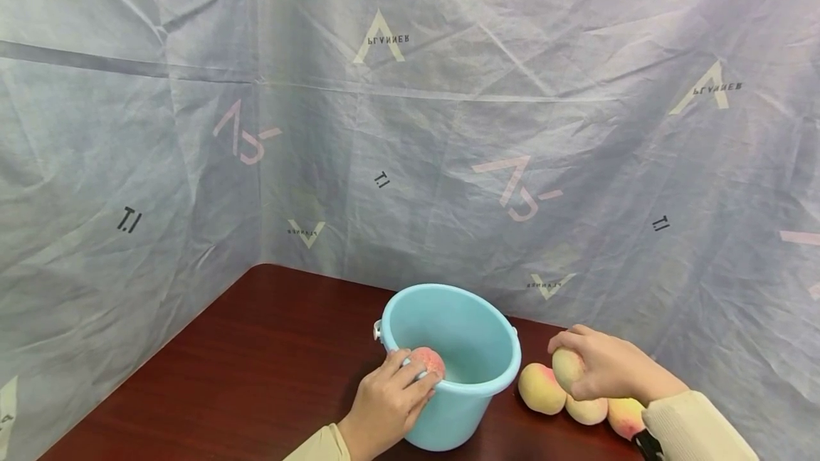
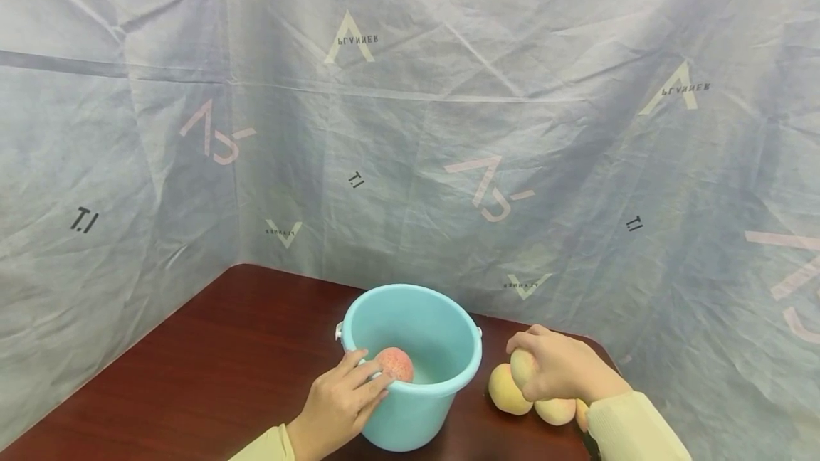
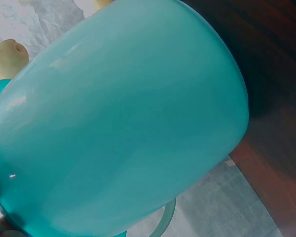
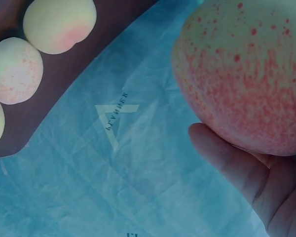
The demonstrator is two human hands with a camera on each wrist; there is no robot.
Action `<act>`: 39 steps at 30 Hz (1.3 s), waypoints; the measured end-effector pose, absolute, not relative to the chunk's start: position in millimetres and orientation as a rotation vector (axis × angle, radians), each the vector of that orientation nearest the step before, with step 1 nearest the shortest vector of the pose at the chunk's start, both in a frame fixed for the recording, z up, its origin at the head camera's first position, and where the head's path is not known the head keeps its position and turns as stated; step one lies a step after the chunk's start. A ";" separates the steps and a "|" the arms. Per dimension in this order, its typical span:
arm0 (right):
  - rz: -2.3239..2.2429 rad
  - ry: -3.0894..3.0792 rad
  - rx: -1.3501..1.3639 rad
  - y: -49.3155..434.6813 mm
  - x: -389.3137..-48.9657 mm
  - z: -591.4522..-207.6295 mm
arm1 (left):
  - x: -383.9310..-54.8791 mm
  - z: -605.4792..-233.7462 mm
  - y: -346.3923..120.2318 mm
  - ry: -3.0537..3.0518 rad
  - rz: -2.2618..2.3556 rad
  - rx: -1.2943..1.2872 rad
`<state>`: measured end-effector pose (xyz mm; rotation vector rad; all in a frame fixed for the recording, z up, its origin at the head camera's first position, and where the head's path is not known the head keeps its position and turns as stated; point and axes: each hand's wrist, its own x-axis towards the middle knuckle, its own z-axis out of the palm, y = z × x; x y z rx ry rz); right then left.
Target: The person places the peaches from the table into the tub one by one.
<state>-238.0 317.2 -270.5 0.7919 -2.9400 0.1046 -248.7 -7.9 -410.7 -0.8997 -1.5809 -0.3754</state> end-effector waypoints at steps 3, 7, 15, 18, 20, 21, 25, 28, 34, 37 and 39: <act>0.119 -2.954 0.781 314.3 -238.4 -268.5 | -247.8 -410.7 -8.3 -1.586 -0.379 -0.900; 0.112 -2.948 0.771 312.1 -238.1 -265.9 | -247.2 -410.1 -8.3 -1.585 -0.384 -0.904; 0.097 -2.906 0.791 307.2 -239.2 -262.2 | -247.0 -409.5 -7.1 -1.581 -0.394 -0.904; 0.101 -2.908 0.784 304.2 -240.1 -260.8 | -247.2 -409.7 -7.1 -1.579 -0.393 -0.905; 0.110 -2.915 0.774 302.0 -240.5 -259.8 | -247.4 -409.6 -7.2 -1.578 -0.389 -0.905; 0.116 -2.918 0.769 300.8 -240.6 -259.5 | -247.4 -409.7 -7.2 -1.579 -0.387 -0.905; 0.120 -2.909 0.771 296.9 -242.1 -258.5 | -247.1 -410.0 -7.3 -1.584 -0.384 -0.903; 0.104 -2.892 0.778 294.3 -243.9 -257.5 | -247.4 -409.7 -7.1 -1.579 -0.380 -0.901; 0.115 -2.877 0.816 286.8 -246.9 -253.8 | -248.3 -409.5 -7.2 -1.570 -0.380 -0.902; 0.110 -2.875 0.841 281.6 -248.8 -251.6 | -248.5 -409.9 -7.3 -1.574 -0.388 -0.905; 0.097 -2.871 0.844 277.7 -250.3 -250.6 | -248.7 -410.2 -7.3 -1.576 -0.389 -0.905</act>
